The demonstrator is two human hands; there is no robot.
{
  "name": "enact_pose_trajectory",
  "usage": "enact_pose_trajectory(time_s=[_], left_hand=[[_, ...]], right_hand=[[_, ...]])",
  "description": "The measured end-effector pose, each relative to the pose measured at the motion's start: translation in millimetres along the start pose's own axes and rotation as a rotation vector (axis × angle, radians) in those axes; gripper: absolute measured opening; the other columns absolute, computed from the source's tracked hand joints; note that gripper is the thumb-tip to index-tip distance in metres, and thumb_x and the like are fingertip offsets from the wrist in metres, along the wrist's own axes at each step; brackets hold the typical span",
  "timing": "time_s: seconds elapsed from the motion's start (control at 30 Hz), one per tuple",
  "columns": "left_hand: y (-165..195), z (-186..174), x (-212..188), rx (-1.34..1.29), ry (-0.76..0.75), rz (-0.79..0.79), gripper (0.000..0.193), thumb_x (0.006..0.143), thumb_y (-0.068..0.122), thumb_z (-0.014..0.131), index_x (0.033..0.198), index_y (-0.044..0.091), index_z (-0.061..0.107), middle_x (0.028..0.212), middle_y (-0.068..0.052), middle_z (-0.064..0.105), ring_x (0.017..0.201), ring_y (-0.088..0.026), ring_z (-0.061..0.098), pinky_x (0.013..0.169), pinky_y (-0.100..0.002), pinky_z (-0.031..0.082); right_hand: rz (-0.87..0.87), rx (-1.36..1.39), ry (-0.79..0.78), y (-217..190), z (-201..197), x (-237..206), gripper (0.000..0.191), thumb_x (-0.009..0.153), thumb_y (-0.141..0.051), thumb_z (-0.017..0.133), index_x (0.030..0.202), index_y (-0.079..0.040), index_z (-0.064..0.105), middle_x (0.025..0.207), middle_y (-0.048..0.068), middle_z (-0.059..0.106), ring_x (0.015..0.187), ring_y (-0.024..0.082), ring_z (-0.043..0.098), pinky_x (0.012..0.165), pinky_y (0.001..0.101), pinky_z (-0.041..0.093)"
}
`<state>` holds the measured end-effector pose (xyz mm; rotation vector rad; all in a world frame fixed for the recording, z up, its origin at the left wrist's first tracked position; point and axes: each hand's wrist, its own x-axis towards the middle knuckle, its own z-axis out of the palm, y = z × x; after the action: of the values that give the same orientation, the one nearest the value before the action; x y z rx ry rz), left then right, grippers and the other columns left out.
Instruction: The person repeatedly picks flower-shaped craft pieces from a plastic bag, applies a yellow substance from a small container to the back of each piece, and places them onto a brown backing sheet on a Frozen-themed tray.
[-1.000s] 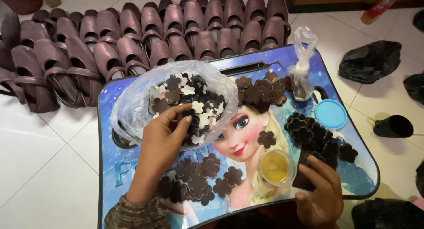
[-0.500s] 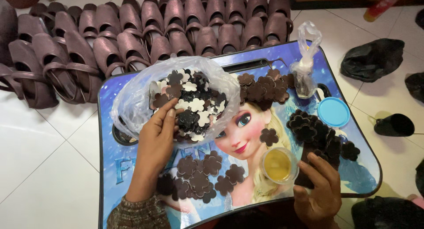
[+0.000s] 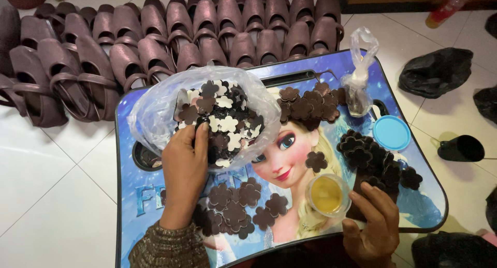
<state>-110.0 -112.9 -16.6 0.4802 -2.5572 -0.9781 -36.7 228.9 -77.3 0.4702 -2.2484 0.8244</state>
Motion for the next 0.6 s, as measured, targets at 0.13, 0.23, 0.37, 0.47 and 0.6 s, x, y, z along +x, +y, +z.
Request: enact_pose_trajectory(time_s=[0.13, 0.23, 0.37, 0.47, 0.6], left_hand=[[1.7, -0.8, -3.6, -0.170, 0.080, 0.145, 0.031, 0.100, 0.018, 0.064, 0.128, 0.007, 0.071, 0.094, -0.019, 0.072, 0.073, -0.028, 0.067, 0.068, -0.037, 0.052], [6.0, -2.0, -5.9, -0.238, 0.002, 0.011, 0.026, 0.099, 0.018, 0.064, 0.121, 0.008, 0.075, 0.082, -0.015, 0.072, 0.064, -0.020, 0.064, 0.060, -0.033, 0.050], [6.9, -0.4, -3.5, -0.273, -0.018, -0.121, 0.025, 0.099, 0.030, 0.066, 0.106, 0.008, 0.077, 0.074, -0.008, 0.076, 0.060, -0.007, 0.064, 0.058, -0.028, 0.050], [-1.0, 1.7, -1.3, -0.248, -0.111, -0.268, 0.042, 0.106, 0.040, 0.059, 0.097, 0.006, 0.083, 0.070, -0.006, 0.075, 0.060, -0.010, 0.058, 0.058, -0.028, 0.045], [-16.6, 7.6, 6.1, -0.789, -0.098, -0.307, 0.049, 0.106, 0.044, 0.050, 0.112, 0.007, 0.080, 0.080, 0.003, 0.074, 0.069, -0.003, 0.060, 0.063, -0.021, 0.049]], right_hand=[[-0.006, -0.011, 0.000, 0.0, -1.4, -0.3, 0.044, 0.105, -0.042, 0.059, 0.123, -0.003, 0.067, 0.135, 0.017, 0.061, 0.127, 0.032, 0.059, 0.113, 0.0428, 0.049], [-0.006, -0.004, 0.009, -0.9, -0.9, -0.3, 0.043, 0.105, -0.042, 0.060, 0.123, -0.004, 0.067, 0.135, 0.017, 0.061, 0.127, 0.032, 0.059, 0.114, 0.0427, 0.048], [-0.004, -0.015, 0.005, -1.9, -0.7, -0.1, 0.043, 0.104, -0.042, 0.061, 0.122, -0.003, 0.067, 0.136, 0.017, 0.061, 0.127, 0.033, 0.058, 0.114, 0.0439, 0.047], [-0.008, -0.017, 0.014, -2.4, -0.6, -0.4, 0.044, 0.105, -0.043, 0.060, 0.123, -0.003, 0.067, 0.135, 0.016, 0.060, 0.127, 0.032, 0.059, 0.114, 0.0434, 0.048], [-0.012, -0.033, 0.005, -1.9, -1.0, -1.0, 0.045, 0.104, -0.044, 0.059, 0.123, -0.004, 0.067, 0.135, 0.017, 0.061, 0.127, 0.033, 0.059, 0.114, 0.0435, 0.049]])
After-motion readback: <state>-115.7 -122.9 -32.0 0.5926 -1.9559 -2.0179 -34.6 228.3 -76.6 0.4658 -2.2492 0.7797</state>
